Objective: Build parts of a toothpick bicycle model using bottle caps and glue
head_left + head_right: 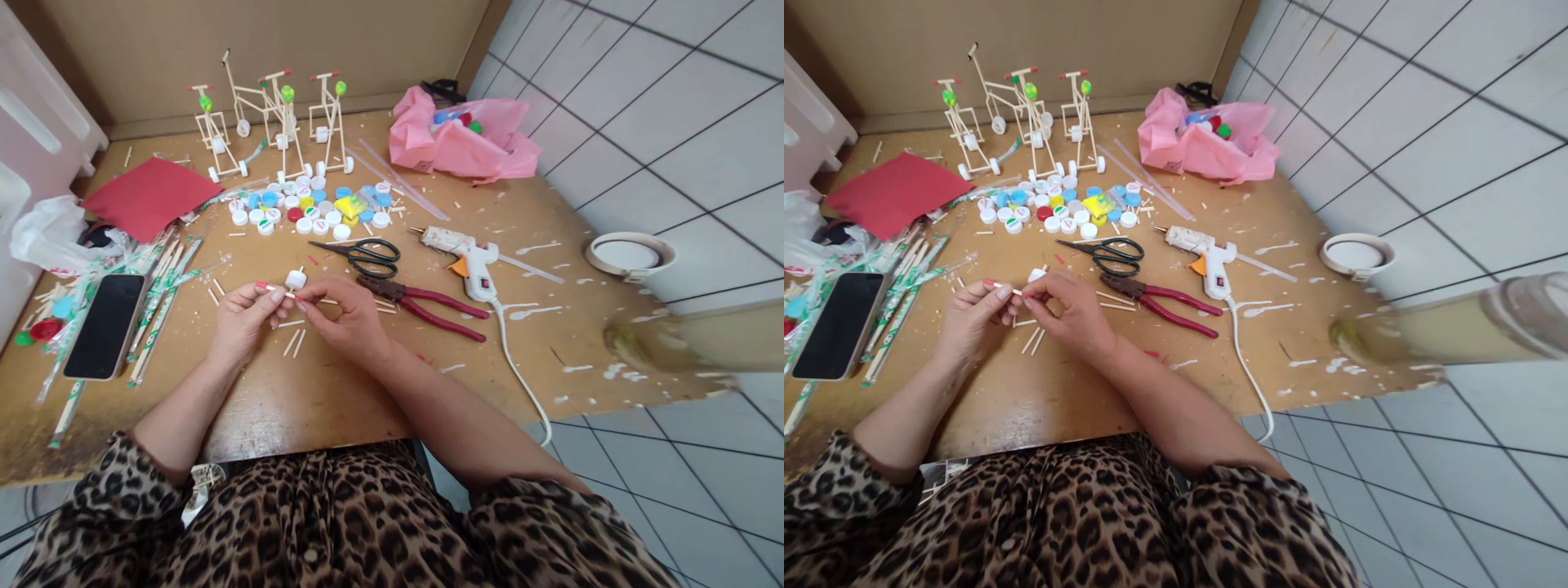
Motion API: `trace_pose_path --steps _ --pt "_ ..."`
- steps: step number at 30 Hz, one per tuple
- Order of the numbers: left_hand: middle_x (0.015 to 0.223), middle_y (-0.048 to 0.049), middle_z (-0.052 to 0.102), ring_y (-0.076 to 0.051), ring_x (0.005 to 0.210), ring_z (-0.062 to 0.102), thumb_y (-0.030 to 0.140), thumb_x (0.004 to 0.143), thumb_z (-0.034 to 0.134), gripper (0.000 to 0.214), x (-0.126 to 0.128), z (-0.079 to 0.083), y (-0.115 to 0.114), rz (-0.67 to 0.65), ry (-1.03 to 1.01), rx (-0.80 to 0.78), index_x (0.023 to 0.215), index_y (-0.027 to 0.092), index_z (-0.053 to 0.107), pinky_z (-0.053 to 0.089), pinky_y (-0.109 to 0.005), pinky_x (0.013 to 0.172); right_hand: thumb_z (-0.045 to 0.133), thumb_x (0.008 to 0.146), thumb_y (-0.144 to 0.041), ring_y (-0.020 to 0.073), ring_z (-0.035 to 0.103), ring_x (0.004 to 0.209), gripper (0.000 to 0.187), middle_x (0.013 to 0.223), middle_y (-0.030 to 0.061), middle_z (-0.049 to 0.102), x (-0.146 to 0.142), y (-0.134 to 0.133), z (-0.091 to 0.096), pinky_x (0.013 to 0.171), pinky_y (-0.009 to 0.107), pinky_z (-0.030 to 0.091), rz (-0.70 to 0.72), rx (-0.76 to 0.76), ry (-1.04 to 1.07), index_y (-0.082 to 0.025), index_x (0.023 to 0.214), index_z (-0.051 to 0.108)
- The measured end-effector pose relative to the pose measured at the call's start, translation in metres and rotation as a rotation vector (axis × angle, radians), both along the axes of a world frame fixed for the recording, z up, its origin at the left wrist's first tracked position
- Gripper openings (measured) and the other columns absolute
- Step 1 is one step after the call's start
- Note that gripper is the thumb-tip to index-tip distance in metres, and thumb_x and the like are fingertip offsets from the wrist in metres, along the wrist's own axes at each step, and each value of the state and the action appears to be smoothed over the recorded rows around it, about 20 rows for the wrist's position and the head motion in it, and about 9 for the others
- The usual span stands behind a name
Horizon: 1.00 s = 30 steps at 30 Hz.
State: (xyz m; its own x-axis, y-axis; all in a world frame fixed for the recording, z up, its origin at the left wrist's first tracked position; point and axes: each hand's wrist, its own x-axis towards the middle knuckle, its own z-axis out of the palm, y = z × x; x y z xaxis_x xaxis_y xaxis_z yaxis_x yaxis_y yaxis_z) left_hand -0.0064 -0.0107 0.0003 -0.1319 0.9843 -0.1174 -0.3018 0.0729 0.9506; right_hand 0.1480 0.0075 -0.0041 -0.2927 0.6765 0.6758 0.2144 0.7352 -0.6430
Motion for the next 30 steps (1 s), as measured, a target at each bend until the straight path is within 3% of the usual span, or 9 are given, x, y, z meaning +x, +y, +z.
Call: trace_pose_path --steps 9,14,17,20,24,27,30 --pt "0.053 0.0002 0.067 -0.007 0.043 0.054 0.035 0.049 0.089 0.028 0.002 -0.002 -0.001 -0.001 -0.072 -0.032 0.058 0.017 0.069 0.04 -0.016 0.04 0.057 0.091 -0.016 0.0132 0.061 0.078 0.012 0.084 0.0033 0.07 0.009 0.006 -0.005 0.07 0.027 0.048 -0.256 0.611 -0.27 -0.022 0.089 0.066" --pt "0.049 0.0016 0.064 -0.005 0.04 0.051 0.037 0.044 0.091 0.033 0.003 0.001 0.0 -0.009 -0.153 -0.058 0.054 0.017 0.068 0.039 -0.015 0.039 0.062 0.091 -0.023 0.0185 0.059 0.107 0.012 0.104 0.0022 0.071 0.006 0.005 -0.006 0.087 0.035 0.048 -0.323 0.749 -0.283 -0.032 0.096 0.068" --pt "0.05 0.0018 0.065 -0.005 0.04 0.052 0.038 0.04 0.092 0.036 0.003 0.004 0.002 0.012 -0.181 -0.078 0.053 0.016 0.067 0.039 -0.015 0.039 0.062 0.09 -0.026 0.0189 0.058 0.112 0.01 0.106 0.0004 0.071 0.004 0.001 -0.004 0.091 0.038 0.047 -0.253 0.719 -0.245 -0.034 0.094 0.067" --pt "0.05 0.0015 0.066 -0.005 0.042 0.054 0.036 0.039 0.093 0.035 0.002 0.006 0.002 0.033 -0.182 -0.078 0.053 0.017 0.067 0.039 -0.014 0.038 0.06 0.092 -0.028 0.0169 0.063 0.094 0.007 0.092 0.002 0.071 0.008 0.0 -0.002 0.083 0.035 0.048 -0.222 0.498 -0.126 -0.027 0.086 0.063" --pt "0.052 0.0008 0.067 -0.005 0.043 0.055 0.037 0.04 0.092 0.036 0.001 0.005 0.001 0.041 -0.165 -0.066 0.055 0.017 0.067 0.039 -0.014 0.04 0.057 0.094 -0.039 0.0143 0.06 0.069 0.028 0.07 -0.0007 0.067 0.016 0.004 -0.002 0.073 0.034 0.043 -0.2 0.224 -0.086 -0.023 0.07 0.056" --pt "0.052 0.0007 0.067 -0.005 0.043 0.054 0.038 0.042 0.092 0.035 0.001 0.004 0.0 0.043 -0.136 -0.048 0.055 0.017 0.067 0.038 -0.014 0.04 0.058 0.091 -0.049 0.0167 0.061 0.076 0.035 0.076 0.001 0.07 0.017 0.006 -0.004 0.079 0.037 0.04 -0.212 0.236 -0.165 -0.022 0.069 0.057" --pt "0.052 0.0011 0.066 -0.006 0.043 0.054 0.037 0.046 0.09 0.033 0.001 0.002 0.0 0.04 -0.107 -0.036 0.056 0.017 0.066 0.038 -0.016 0.04 0.06 0.09 -0.05 0.0197 0.06 0.09 0.027 0.091 0.0034 0.073 0.014 0.005 -0.007 0.086 0.039 0.037 -0.25 0.317 -0.253 -0.024 0.088 0.066"
